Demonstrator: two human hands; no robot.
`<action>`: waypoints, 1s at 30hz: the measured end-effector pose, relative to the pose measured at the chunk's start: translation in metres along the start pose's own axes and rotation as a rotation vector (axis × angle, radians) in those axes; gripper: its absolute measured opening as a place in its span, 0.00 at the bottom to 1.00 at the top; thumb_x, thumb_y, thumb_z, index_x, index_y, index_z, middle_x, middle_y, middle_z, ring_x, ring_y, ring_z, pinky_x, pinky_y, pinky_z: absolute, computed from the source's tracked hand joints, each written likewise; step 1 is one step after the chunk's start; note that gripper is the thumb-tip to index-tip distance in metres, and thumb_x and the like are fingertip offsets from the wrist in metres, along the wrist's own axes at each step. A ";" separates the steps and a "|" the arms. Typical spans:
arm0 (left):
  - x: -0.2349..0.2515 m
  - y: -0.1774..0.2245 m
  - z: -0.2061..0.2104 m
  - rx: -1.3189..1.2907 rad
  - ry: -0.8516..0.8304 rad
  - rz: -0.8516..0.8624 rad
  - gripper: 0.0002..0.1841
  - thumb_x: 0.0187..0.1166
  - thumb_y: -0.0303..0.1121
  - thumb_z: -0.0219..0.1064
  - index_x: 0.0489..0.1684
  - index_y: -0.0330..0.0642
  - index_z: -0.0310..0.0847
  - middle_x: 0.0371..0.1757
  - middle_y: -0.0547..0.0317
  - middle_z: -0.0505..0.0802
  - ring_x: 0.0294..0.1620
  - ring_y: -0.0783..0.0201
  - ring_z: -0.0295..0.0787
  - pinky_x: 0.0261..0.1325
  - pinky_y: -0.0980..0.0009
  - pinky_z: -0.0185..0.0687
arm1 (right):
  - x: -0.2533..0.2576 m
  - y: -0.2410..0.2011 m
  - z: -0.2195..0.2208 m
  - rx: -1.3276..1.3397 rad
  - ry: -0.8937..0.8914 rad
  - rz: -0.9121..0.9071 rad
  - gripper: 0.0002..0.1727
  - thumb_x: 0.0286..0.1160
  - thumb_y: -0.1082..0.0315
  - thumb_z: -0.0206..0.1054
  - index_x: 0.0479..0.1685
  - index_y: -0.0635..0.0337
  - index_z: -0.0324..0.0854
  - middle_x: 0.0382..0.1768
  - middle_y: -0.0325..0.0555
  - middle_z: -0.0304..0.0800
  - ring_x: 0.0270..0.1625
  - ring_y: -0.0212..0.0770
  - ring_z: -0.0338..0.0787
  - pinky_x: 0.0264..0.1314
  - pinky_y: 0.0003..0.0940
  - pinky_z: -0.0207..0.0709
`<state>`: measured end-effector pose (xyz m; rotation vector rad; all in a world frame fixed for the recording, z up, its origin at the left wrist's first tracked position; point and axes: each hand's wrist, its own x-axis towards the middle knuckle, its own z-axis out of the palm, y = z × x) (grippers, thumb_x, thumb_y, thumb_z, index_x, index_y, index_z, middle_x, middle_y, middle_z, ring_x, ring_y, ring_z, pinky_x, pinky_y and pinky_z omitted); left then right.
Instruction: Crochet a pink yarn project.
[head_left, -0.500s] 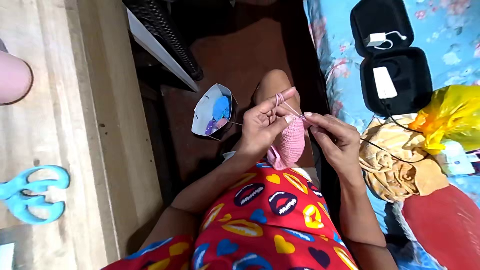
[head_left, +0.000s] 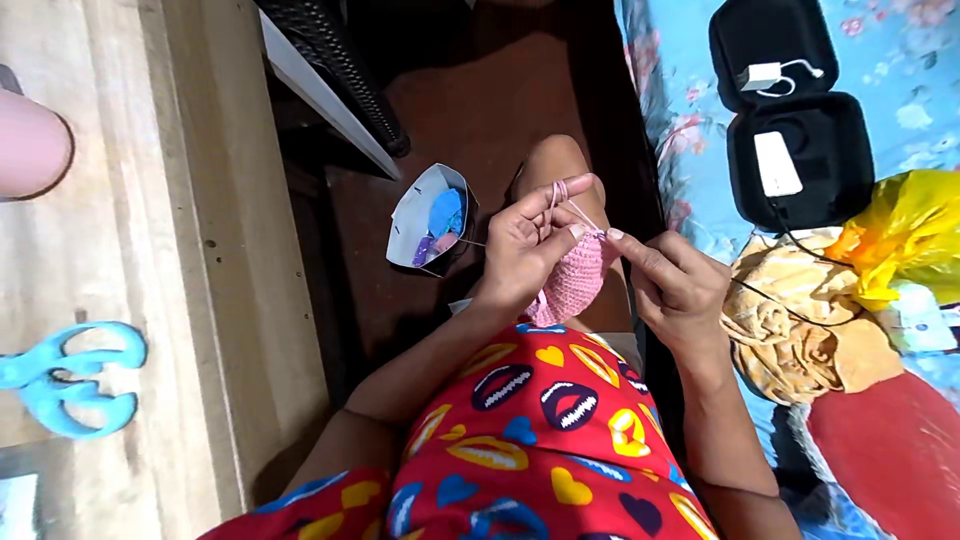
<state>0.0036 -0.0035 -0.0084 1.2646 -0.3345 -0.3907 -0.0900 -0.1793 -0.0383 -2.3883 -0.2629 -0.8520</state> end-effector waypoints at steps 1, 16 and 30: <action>-0.001 0.000 0.000 0.009 0.002 0.016 0.24 0.70 0.09 0.63 0.69 0.25 0.77 0.37 0.60 0.94 0.36 0.72 0.91 0.46 0.75 0.89 | 0.000 -0.001 0.001 -0.018 0.005 0.000 0.16 0.76 0.75 0.64 0.57 0.60 0.94 0.25 0.50 0.80 0.25 0.41 0.78 0.24 0.31 0.68; -0.006 0.007 0.000 -0.037 -0.029 -0.109 0.27 0.74 0.11 0.63 0.75 0.31 0.76 0.34 0.59 0.93 0.31 0.73 0.89 0.41 0.78 0.87 | -0.002 0.002 0.010 0.227 0.026 0.060 0.15 0.76 0.76 0.64 0.54 0.64 0.93 0.27 0.48 0.79 0.27 0.32 0.76 0.28 0.22 0.70; -0.018 -0.018 0.004 0.474 -0.038 0.478 0.25 0.74 0.15 0.65 0.74 0.22 0.75 0.41 0.49 0.93 0.37 0.70 0.90 0.44 0.77 0.88 | 0.004 -0.022 0.008 0.373 0.018 0.278 0.18 0.72 0.80 0.61 0.57 0.67 0.92 0.30 0.44 0.83 0.29 0.25 0.78 0.31 0.17 0.73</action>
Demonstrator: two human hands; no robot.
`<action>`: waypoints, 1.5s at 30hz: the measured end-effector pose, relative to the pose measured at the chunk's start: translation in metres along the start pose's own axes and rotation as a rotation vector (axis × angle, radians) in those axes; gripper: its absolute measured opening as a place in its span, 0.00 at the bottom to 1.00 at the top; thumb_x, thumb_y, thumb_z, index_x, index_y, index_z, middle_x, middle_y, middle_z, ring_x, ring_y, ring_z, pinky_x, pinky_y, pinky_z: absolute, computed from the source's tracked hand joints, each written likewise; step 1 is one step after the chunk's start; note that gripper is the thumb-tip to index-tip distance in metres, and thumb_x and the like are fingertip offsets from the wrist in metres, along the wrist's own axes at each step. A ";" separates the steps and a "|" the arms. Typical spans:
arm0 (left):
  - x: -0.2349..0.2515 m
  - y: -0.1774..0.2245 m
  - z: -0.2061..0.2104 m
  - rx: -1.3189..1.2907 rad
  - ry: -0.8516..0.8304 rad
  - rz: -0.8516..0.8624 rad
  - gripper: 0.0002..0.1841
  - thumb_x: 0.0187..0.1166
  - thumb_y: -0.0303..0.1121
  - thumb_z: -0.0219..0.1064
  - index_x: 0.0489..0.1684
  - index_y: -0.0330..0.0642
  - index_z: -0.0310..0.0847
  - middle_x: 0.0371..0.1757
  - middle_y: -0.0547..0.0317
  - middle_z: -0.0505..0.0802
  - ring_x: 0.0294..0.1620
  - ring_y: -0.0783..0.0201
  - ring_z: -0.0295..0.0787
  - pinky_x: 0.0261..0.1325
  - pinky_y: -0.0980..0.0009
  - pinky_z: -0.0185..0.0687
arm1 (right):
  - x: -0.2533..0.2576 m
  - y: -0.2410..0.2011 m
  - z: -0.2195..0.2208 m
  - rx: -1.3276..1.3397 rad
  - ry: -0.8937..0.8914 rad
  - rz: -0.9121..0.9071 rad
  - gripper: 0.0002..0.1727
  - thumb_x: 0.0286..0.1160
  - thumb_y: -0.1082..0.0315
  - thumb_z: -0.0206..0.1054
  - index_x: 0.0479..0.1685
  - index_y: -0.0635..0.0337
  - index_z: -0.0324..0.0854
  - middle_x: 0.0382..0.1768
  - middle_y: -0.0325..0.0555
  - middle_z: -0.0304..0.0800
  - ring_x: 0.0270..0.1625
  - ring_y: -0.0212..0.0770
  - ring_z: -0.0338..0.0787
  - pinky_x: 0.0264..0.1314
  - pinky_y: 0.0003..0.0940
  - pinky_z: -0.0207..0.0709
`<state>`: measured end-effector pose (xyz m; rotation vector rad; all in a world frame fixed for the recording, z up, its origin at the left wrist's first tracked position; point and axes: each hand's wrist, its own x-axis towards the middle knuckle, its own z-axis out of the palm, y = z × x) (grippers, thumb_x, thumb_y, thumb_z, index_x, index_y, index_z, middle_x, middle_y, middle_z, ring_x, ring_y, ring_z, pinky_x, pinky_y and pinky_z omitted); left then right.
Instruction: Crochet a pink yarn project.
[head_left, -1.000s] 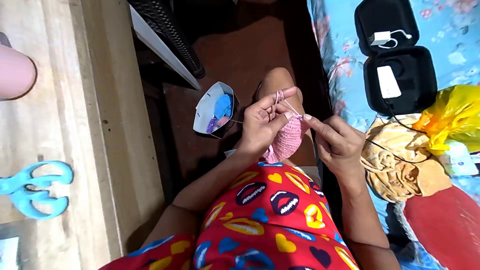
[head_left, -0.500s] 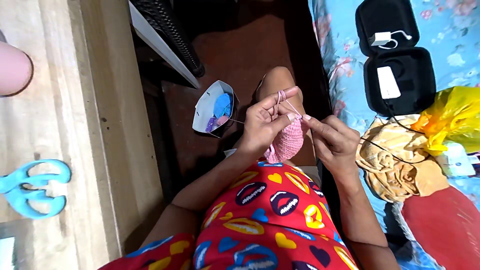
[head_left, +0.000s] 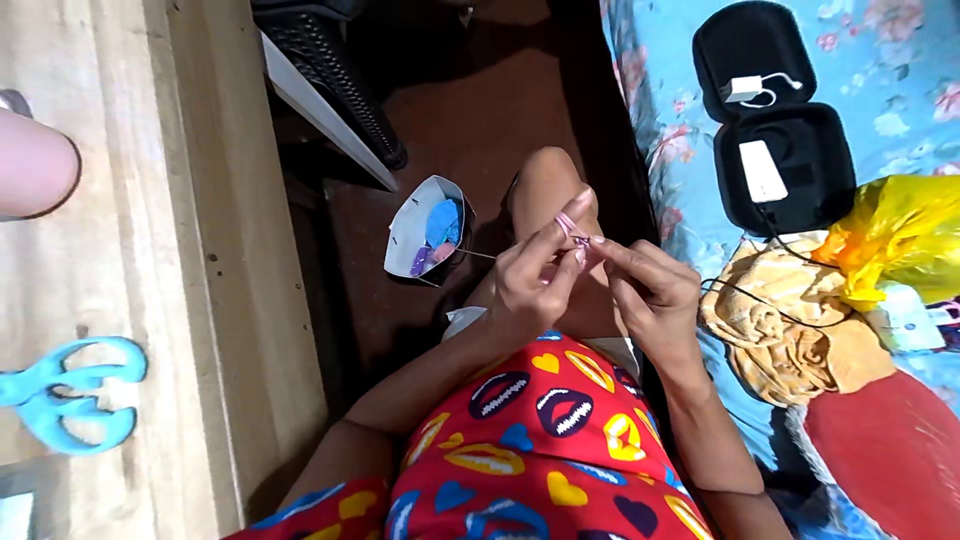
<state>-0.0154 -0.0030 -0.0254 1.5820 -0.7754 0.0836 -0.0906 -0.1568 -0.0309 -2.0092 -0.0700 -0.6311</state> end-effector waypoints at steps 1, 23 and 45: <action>-0.002 -0.008 0.003 0.090 0.030 0.131 0.20 0.74 0.16 0.65 0.67 0.19 0.79 0.39 0.45 0.93 0.38 0.66 0.92 0.46 0.74 0.89 | 0.001 -0.009 0.001 -0.005 -0.002 0.059 0.19 0.72 0.81 0.61 0.59 0.67 0.91 0.35 0.45 0.87 0.33 0.25 0.82 0.36 0.17 0.78; 0.030 0.004 -0.034 -0.704 -0.183 -0.534 0.32 0.71 0.15 0.58 0.81 0.34 0.70 0.32 0.64 0.90 0.28 0.74 0.86 0.33 0.78 0.83 | 0.009 0.000 -0.017 -0.268 -0.040 -0.290 0.12 0.79 0.74 0.63 0.51 0.66 0.90 0.25 0.48 0.81 0.25 0.34 0.77 0.27 0.24 0.69; 0.027 -0.055 -0.071 -0.532 -0.593 -0.546 0.14 0.72 0.32 0.69 0.12 0.48 0.87 0.32 0.68 0.94 0.31 0.78 0.89 0.34 0.81 0.83 | 0.006 0.014 -0.021 0.772 -0.073 0.450 0.15 0.77 0.75 0.67 0.59 0.56 0.90 0.30 0.31 0.89 0.17 0.16 0.70 0.18 0.11 0.64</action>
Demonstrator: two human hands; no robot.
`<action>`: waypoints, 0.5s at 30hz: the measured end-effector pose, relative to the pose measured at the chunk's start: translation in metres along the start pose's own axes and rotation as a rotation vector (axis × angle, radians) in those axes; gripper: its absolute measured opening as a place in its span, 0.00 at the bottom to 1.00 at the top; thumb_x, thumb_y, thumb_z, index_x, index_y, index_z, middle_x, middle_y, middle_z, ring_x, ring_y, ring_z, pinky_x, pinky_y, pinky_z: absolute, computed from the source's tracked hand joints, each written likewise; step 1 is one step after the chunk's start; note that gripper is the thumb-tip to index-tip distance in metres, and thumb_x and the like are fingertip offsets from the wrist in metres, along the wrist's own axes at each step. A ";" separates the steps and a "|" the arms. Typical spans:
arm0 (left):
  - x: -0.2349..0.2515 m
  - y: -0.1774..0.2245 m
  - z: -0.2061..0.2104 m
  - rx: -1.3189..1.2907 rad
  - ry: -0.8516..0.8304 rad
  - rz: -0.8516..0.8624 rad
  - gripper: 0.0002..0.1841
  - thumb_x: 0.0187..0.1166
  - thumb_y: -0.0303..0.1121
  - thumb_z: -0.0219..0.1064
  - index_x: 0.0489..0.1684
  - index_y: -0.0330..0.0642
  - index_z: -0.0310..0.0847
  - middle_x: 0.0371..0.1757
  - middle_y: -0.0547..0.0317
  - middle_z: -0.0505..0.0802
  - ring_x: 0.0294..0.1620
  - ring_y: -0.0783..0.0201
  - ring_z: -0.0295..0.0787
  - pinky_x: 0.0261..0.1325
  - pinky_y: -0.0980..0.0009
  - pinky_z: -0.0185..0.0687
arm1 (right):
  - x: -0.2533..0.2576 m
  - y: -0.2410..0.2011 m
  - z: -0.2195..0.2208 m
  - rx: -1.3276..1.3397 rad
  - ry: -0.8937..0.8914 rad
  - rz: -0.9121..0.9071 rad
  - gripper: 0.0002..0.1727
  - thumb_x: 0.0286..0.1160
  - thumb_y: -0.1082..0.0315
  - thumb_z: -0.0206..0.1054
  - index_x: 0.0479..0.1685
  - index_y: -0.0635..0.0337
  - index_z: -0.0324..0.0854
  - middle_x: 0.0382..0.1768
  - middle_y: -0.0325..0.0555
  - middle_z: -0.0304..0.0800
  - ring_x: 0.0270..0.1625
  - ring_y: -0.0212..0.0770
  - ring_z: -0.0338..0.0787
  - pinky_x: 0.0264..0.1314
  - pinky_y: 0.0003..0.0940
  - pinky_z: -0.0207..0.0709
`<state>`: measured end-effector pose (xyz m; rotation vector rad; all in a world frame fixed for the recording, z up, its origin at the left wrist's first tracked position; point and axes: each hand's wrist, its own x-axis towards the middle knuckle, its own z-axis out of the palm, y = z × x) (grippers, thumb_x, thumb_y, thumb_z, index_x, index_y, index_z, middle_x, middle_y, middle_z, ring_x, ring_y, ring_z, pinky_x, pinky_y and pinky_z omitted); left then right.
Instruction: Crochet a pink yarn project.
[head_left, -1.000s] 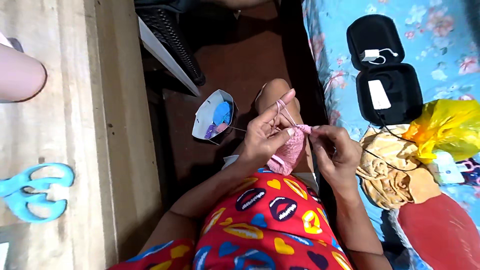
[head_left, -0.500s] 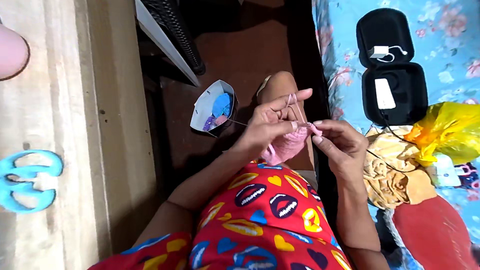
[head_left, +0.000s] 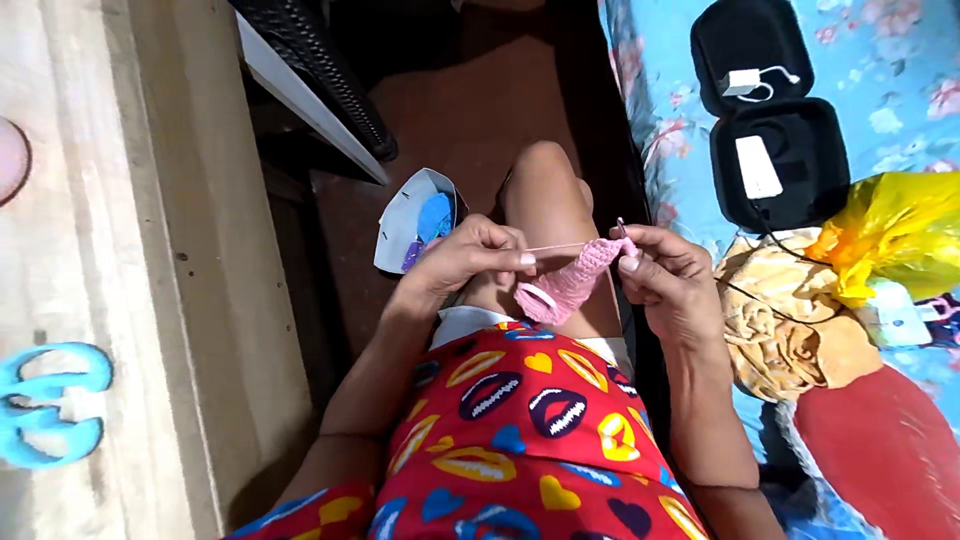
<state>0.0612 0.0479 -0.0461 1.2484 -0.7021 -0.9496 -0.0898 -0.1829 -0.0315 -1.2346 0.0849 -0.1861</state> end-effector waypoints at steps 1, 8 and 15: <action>-0.001 -0.001 -0.002 -0.016 -0.001 0.036 0.14 0.73 0.35 0.69 0.13 0.51 0.88 0.36 0.69 0.95 0.35 0.78 0.90 0.37 0.81 0.84 | -0.001 0.001 0.000 0.013 0.000 0.006 0.15 0.77 0.75 0.66 0.59 0.56 0.90 0.30 0.31 0.90 0.17 0.16 0.70 0.19 0.11 0.64; 0.016 0.010 0.051 -0.212 0.145 0.301 0.24 0.72 0.24 0.71 0.70 0.42 0.84 0.58 0.60 0.94 0.57 0.64 0.91 0.64 0.64 0.87 | -0.005 0.005 0.007 0.006 0.024 0.026 0.15 0.77 0.78 0.66 0.59 0.58 0.89 0.34 0.34 0.91 0.19 0.17 0.72 0.20 0.11 0.67; 0.021 0.023 0.079 -0.025 0.392 0.265 0.35 0.66 0.09 0.67 0.80 0.25 0.67 0.44 0.61 0.93 0.40 0.73 0.91 0.49 0.76 0.89 | -0.010 0.007 0.018 -0.076 0.078 0.039 0.23 0.79 0.77 0.64 0.72 0.57 0.84 0.48 0.34 0.94 0.21 0.16 0.73 0.21 0.11 0.67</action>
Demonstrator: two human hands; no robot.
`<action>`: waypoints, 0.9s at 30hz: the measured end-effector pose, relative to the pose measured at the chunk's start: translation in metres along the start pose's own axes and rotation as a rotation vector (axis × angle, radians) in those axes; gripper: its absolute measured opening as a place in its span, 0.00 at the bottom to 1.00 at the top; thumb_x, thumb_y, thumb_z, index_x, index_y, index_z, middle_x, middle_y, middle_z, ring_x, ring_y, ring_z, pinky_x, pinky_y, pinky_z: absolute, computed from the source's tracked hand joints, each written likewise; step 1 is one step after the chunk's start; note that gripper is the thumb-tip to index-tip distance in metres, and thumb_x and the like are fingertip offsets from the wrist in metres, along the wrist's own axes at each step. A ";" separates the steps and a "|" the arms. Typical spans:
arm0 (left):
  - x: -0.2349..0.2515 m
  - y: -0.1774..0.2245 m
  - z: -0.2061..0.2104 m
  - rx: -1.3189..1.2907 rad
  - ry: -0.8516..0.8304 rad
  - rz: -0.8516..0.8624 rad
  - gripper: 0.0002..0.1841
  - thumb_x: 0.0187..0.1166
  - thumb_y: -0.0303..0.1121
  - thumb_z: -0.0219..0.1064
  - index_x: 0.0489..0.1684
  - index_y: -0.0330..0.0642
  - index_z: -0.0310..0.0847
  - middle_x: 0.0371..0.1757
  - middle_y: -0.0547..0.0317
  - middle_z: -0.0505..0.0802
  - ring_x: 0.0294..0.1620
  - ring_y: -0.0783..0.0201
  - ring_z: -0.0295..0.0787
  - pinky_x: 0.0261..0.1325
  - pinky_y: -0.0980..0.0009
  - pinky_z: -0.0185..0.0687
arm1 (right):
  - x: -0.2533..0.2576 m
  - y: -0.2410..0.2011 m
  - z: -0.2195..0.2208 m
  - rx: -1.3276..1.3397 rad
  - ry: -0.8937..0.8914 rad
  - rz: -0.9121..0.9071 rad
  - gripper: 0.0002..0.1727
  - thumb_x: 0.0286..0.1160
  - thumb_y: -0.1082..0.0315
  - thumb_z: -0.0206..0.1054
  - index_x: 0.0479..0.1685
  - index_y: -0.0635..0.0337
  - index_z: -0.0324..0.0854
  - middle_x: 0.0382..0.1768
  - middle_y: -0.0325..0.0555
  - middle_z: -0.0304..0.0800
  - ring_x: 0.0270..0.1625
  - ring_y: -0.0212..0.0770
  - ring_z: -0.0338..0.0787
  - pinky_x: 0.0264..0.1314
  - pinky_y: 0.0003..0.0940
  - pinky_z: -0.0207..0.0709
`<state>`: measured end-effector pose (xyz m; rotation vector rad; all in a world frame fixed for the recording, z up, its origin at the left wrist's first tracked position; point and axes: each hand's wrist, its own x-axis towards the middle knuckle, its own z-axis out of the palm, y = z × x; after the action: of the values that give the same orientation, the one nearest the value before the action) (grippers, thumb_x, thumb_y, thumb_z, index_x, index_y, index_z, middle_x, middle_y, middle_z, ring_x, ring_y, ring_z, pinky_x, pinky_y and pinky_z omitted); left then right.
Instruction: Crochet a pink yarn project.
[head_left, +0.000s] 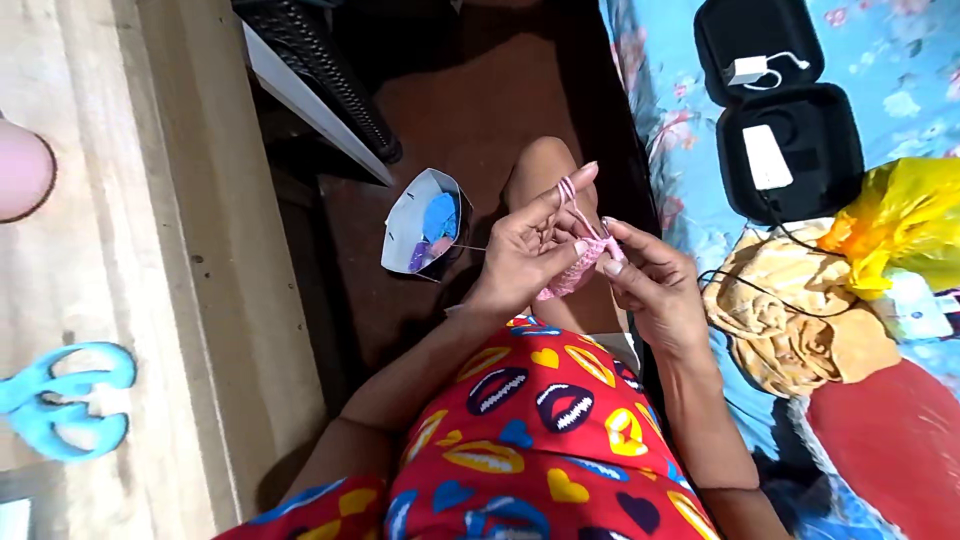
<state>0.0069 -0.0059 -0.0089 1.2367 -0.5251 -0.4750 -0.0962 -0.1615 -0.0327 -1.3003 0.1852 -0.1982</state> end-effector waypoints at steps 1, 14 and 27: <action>0.000 0.001 0.001 0.008 0.024 -0.021 0.36 0.65 0.09 0.66 0.81 0.25 0.66 0.41 0.62 0.93 0.37 0.74 0.90 0.46 0.77 0.89 | 0.000 0.001 0.001 -0.003 -0.006 -0.001 0.24 0.78 0.78 0.64 0.73 0.57 0.83 0.49 0.34 0.94 0.21 0.16 0.73 0.21 0.11 0.67; 0.000 0.009 -0.011 -0.253 0.128 -0.224 0.35 0.67 0.09 0.60 0.81 0.35 0.68 0.36 0.54 0.94 0.34 0.67 0.93 0.45 0.71 0.91 | 0.009 0.005 -0.010 -0.607 -0.076 -0.498 0.19 0.78 0.77 0.59 0.63 0.64 0.89 0.37 0.43 0.84 0.35 0.25 0.80 0.38 0.18 0.76; -0.004 0.007 -0.008 -0.080 0.169 -0.033 0.32 0.65 0.08 0.64 0.75 0.27 0.71 0.35 0.58 0.93 0.34 0.70 0.91 0.45 0.74 0.90 | 0.008 -0.003 -0.006 -1.123 0.033 -0.758 0.18 0.77 0.75 0.63 0.60 0.58 0.93 0.27 0.51 0.80 0.25 0.42 0.78 0.24 0.33 0.67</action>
<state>0.0086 0.0042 -0.0049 1.1976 -0.3394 -0.4111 -0.0898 -0.1696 -0.0311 -2.4508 -0.2291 -0.8425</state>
